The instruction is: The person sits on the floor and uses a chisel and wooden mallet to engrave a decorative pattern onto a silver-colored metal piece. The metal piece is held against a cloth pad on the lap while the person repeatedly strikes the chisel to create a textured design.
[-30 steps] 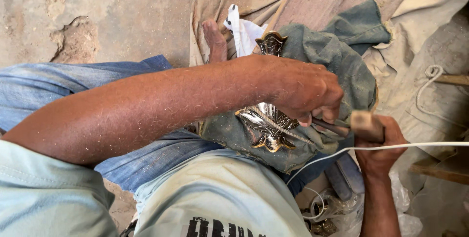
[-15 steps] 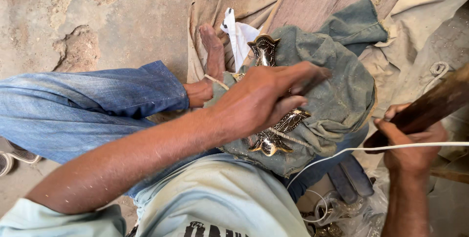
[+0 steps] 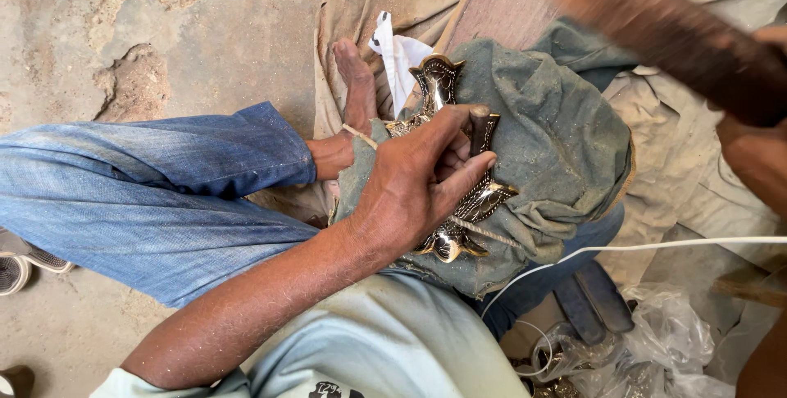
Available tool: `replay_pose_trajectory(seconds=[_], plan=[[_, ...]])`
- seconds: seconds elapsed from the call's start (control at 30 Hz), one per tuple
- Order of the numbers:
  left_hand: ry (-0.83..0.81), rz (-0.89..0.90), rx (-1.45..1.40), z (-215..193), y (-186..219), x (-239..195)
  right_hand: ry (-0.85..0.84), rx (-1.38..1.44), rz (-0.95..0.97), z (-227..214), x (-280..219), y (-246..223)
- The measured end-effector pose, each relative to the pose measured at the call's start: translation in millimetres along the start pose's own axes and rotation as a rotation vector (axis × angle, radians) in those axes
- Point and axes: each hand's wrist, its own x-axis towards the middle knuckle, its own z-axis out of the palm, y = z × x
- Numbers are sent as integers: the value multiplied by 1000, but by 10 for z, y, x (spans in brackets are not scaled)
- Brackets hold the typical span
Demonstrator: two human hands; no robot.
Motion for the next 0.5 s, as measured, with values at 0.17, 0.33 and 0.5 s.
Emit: replay_pose_trajectory(seconds=[0.17, 0.33, 0.5], plan=[[2, 85, 31, 31, 36, -9, -25, -3, -79, 103, 128, 211], [-88, 126, 43, -54, 59, 132, -51, -3, 35, 239, 89, 613], [-242, 237, 114, -83, 97, 299, 26, 105, 96, 312, -348, 403]])
